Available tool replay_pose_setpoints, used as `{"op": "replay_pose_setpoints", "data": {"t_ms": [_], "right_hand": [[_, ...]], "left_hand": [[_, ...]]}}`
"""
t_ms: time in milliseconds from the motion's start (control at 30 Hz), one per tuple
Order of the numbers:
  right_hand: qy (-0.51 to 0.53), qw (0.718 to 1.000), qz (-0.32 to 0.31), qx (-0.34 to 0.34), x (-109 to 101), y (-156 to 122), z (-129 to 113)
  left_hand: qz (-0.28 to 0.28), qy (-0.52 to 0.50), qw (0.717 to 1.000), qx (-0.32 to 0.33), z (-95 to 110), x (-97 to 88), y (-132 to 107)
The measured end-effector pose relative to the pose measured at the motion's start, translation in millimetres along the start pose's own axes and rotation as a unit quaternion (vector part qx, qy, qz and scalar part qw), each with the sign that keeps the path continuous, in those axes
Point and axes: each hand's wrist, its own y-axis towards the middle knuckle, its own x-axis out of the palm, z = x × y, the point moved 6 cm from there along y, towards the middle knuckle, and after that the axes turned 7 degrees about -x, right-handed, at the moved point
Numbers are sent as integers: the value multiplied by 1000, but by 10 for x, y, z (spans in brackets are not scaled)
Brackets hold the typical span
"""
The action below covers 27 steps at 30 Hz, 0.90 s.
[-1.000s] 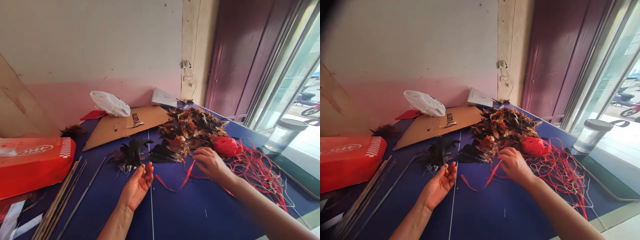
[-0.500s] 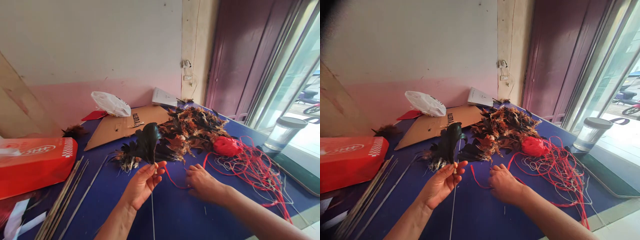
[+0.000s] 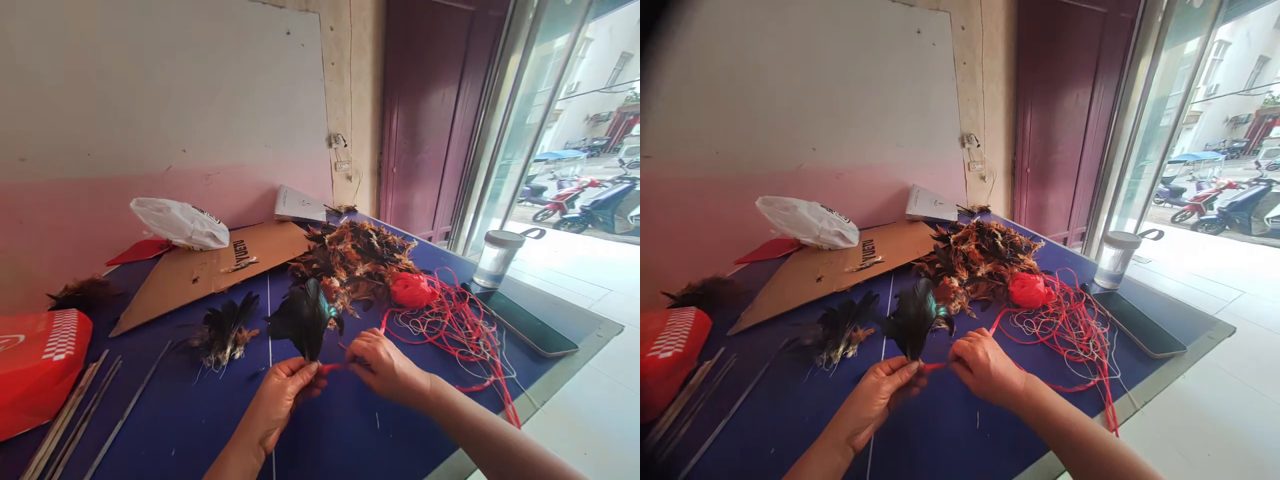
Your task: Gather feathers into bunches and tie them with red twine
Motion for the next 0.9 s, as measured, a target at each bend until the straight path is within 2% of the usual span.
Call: {"op": "replay_pose_setpoints", "data": {"t_ms": [100,233,333,433,500,633,767,900], "right_hand": [[5,998,52,45,-212,-143,214],[-1,974,173,150,-732,-470,689],[-35,919,281,273,-1150,-779,1004],[-64,880,313,353,-1357,-932,1099],[-73,883,309,347,-1380,-898,1066],[-104,918,247,293,-1245,-688,1097],[-227,918,176,275,-1106,-562,1481],[-250,909,210,258,-985,-554,2007]], "left_hand": [[25,-26,999,-9,-34,-103,-20],[52,-62,997,-15,-67,-258,-87],[66,-76,995,-15,-81,-341,-152],[68,-87,994,-17,-114,-365,-191],[57,-90,994,-19,-155,-347,-196],[36,-56,998,-19,-261,-289,-178],[19,29,999,11,-324,-222,-157],[-22,102,993,52,-331,-123,-172]]}}
